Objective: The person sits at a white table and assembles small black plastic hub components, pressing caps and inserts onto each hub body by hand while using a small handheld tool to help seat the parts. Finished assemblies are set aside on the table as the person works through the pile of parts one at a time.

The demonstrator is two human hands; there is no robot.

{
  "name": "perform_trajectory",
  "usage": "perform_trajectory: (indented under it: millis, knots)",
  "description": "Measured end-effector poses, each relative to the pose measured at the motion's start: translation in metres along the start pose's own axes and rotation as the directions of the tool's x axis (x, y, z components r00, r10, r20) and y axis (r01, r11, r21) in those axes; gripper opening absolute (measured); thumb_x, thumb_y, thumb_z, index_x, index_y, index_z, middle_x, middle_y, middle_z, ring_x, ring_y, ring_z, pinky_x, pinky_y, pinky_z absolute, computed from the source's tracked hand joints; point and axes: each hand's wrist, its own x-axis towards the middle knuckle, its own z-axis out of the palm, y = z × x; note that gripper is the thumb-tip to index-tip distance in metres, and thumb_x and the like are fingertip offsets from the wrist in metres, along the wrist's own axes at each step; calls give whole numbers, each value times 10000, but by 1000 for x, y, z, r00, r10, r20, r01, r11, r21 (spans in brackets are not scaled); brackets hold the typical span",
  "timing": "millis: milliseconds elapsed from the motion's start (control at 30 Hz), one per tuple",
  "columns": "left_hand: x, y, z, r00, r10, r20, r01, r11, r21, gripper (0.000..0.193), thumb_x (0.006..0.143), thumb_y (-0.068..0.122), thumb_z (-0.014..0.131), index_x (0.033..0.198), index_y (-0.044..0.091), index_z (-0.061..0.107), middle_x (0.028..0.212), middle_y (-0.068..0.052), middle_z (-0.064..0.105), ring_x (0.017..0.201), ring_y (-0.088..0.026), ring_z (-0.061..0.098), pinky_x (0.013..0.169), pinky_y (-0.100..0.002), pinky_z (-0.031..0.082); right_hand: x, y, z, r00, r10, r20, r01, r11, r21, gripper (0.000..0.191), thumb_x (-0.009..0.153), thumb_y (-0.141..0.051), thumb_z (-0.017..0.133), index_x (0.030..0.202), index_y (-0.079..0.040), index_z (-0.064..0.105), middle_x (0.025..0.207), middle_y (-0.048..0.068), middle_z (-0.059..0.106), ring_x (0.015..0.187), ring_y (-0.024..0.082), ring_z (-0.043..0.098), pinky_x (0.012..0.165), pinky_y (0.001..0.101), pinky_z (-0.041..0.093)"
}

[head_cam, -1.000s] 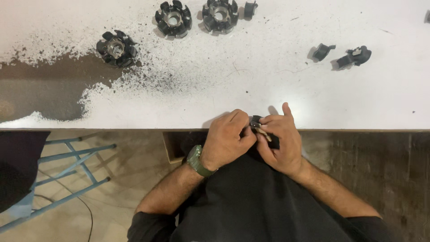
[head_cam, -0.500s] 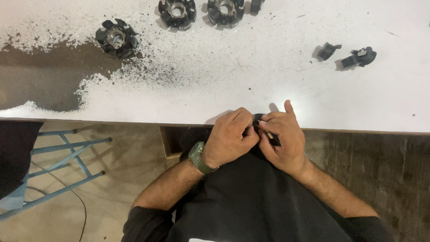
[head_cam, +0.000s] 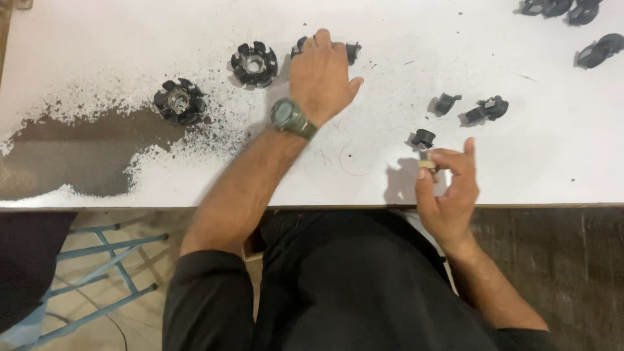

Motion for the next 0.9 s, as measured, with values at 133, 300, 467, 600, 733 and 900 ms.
perform_trajectory:
  millis: [133,300,467,600,733,900]
  knots:
    - [48,13,-6,999,9,42,-14,990,140,503,837,501,760,970,17,733,1109,-171,579,991,-299,581,755,-445,562,-1,5,9,998,-47,40,50,996,-70,261,962,38,647,1205,-28,577,1159,152,638,1162,297,641,1321,598,232]
    - [46,22,0,975,115,190,-127,991,48,162,899,180,689,1006,60,712,997,-134,623,828,-248,615,736,-398,558,3,8,5,998,-18,55,20,999,-45,266,951,81,631,1175,-60,604,1141,122,653,1185,281,638,1338,597,193]
    - [-48,21,16,903,365,225,-251,876,-413,110,957,139,677,1026,70,628,959,-77,652,788,-202,614,719,-349,543,5,7,2,993,-10,118,21,995,-94,253,893,77,648,1059,-100,718,977,54,601,1217,285,629,1346,576,175]
    - [-125,14,23,925,350,-151,-378,798,-468,347,829,149,792,1150,101,670,1165,-120,661,1066,-291,610,892,-418,501,6,-1,2,974,-28,223,75,976,-206,245,823,-12,692,1028,-131,757,1013,73,593,1257,304,576,1303,611,131]
    - [-167,14,29,935,154,-320,-307,804,-509,362,834,166,815,1172,110,698,1179,-70,674,1170,-289,596,1000,-414,486,5,-17,9,929,-67,363,158,961,-229,282,821,-193,798,1087,-108,757,1078,99,583,1293,337,504,1241,670,122]
    - [-183,13,37,946,72,-316,-231,833,-502,350,857,152,826,1185,74,731,1073,-33,682,1062,-253,619,1000,-436,482,10,-28,25,906,-106,410,209,954,-215,510,770,-332,884,1181,-70,735,1151,122,584,1304,354,481,1214,676,149]
